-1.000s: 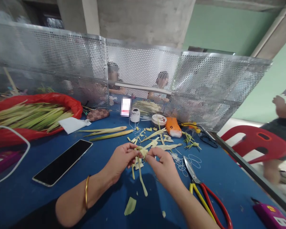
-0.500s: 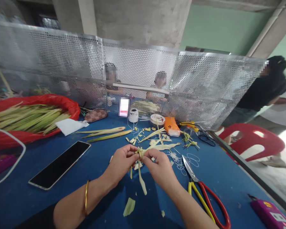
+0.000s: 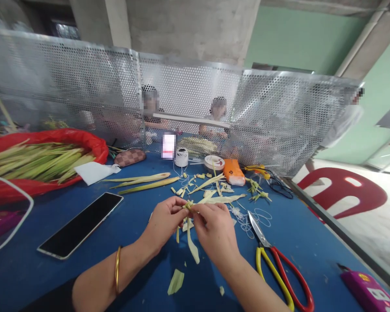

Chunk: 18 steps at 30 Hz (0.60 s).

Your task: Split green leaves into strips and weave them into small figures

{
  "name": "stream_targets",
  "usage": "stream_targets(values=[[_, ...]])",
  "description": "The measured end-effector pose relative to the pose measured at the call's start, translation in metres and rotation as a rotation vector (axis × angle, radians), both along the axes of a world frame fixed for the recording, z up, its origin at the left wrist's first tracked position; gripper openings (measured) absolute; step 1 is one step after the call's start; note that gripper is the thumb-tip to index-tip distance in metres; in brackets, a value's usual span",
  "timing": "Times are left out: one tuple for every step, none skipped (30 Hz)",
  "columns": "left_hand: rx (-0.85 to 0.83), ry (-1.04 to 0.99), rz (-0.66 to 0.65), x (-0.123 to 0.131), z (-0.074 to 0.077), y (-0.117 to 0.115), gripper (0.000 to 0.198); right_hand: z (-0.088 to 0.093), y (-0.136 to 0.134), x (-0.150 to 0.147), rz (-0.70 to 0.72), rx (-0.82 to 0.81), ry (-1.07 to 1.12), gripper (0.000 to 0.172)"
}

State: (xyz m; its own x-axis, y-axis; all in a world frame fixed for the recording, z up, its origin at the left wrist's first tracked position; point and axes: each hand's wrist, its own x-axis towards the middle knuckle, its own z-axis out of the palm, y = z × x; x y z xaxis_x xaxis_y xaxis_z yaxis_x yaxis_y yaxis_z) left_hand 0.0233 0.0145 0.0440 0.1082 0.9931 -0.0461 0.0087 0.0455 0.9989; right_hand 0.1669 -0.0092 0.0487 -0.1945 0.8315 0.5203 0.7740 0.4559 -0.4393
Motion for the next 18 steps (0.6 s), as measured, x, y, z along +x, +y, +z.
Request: stream_targets(values=[[0.013,0.011,-0.003,0.0001,-0.0008,0.0,0.005,-0.0002,0.0002,0.0001,-0.015,-0.005,0.013,0.02],[0.026,0.023,-0.008,0.0002,-0.0017,-0.0001,0.005,-0.0006,0.0003,0.0003,-0.036,-0.018,0.029,0.019],[0.035,0.035,-0.011,0.0003,-0.0025,-0.0003,0.005,-0.0011,0.0004,0.0003,-0.06,-0.037,0.046,0.018],[0.043,0.047,-0.012,0.0004,-0.0034,-0.0006,0.006,-0.0015,0.0004,0.0003,-0.082,-0.062,0.061,0.018],[0.049,0.061,-0.012,0.0006,-0.0041,-0.0009,0.006,-0.0018,0.0004,0.0001,-0.101,-0.09,0.073,0.018],[0.057,0.076,-0.013,0.0008,-0.0046,-0.0013,0.007,-0.0019,0.0003,0.0,-0.113,-0.118,0.083,0.019],[0.067,0.093,-0.011,0.0011,-0.005,-0.0019,0.007,-0.0017,0.0003,0.0,-0.118,-0.149,0.094,0.021],[0.08,0.113,-0.011,0.0013,-0.0052,-0.0025,0.007,-0.0014,0.0004,0.0001,-0.122,-0.181,0.109,0.021],[0.097,0.134,-0.011,0.0016,-0.0051,-0.0033,0.007,-0.0008,0.0007,0.0003,-0.129,-0.213,0.13,0.022],[0.117,0.157,-0.011,0.0019,-0.0049,-0.0041,0.007,-0.0003,0.0013,0.0008,-0.136,-0.246,0.155,0.021],[0.137,0.18,-0.01,0.0021,-0.0046,-0.0049,0.007,0.0002,0.0021,0.0014,-0.141,-0.278,0.183,0.021],[0.156,0.202,-0.009,0.0022,-0.0042,-0.0057,0.007,0.0006,0.0031,0.0021,-0.143,-0.308,0.212,0.02],[0.173,0.219,-0.009,0.0023,-0.0039,-0.0063,0.008,0.0007,0.0042,0.0028,-0.141,-0.333,0.242,0.02],[0.186,0.232,-0.009,0.0022,-0.0036,-0.0068,0.008,0.0007,0.0052,0.0034,-0.133,-0.353,0.272,0.02],[0.196,0.241,-0.007,0.0022,-0.0034,-0.0071,0.008,0.0006,0.0062,0.0038,-0.121,-0.369,0.303,0.02],[0.202,0.248,-0.005,0.002,-0.0034,-0.0073,0.009,0.0004,0.0069,0.004,-0.11,-0.378,0.33,0.021],[0.206,0.251,-0.002,0.0019,-0.0037,-0.0072,0.009,0.0002,0.0073,0.0041,-0.102,-0.381,0.352,0.022],[0.21,0.253,0.001,0.0018,-0.0041,-0.0071,0.009,0.0,0.0075,0.004,-0.098,-0.379,0.365,0.022]])
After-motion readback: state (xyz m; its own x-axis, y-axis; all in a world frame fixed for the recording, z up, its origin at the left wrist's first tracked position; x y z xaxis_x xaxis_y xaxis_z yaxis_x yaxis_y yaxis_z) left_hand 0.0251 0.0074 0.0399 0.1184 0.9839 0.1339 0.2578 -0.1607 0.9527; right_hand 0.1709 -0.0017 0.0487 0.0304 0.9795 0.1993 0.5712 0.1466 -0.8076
